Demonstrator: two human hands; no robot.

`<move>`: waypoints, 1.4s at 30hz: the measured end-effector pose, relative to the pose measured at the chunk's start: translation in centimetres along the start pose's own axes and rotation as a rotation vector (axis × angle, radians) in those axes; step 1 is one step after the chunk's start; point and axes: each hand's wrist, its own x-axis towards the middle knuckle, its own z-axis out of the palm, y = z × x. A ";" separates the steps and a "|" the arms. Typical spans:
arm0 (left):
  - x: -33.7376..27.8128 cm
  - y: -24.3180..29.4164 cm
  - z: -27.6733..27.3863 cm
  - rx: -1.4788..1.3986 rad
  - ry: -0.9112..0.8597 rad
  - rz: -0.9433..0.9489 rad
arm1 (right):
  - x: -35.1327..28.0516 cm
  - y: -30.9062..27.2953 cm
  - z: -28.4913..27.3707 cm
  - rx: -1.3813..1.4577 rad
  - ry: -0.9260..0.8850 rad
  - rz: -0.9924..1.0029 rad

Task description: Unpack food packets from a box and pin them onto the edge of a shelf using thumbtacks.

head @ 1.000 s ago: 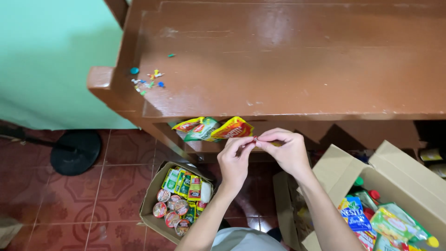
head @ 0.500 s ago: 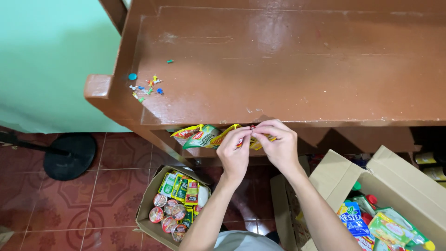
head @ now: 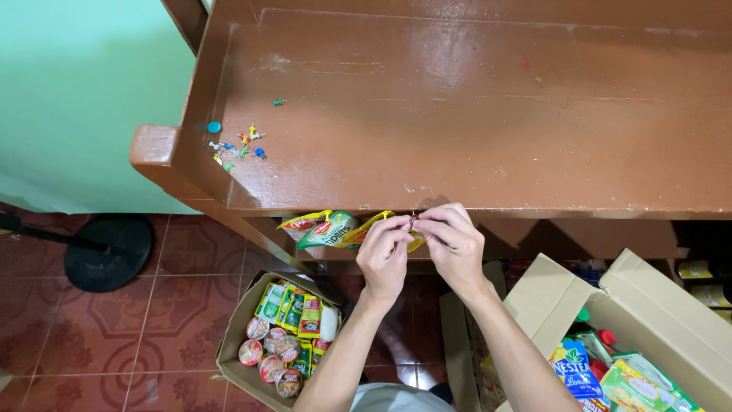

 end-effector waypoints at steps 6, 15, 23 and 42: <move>-0.1 -0.1 0.0 -0.007 -0.004 0.001 | 0.1 0.3 0.1 0.013 -0.002 -0.012; -0.1 -0.1 0.4 -0.024 0.035 -0.018 | 0.2 0.1 0.3 -0.005 0.009 -0.002; 0.2 0.1 0.1 -0.001 0.046 -0.003 | 0.5 -1.3 0.8 0.033 0.061 0.216; 0.8 2.5 -1.7 0.079 -0.044 0.058 | 1.1 -2.7 0.8 -0.097 0.117 0.242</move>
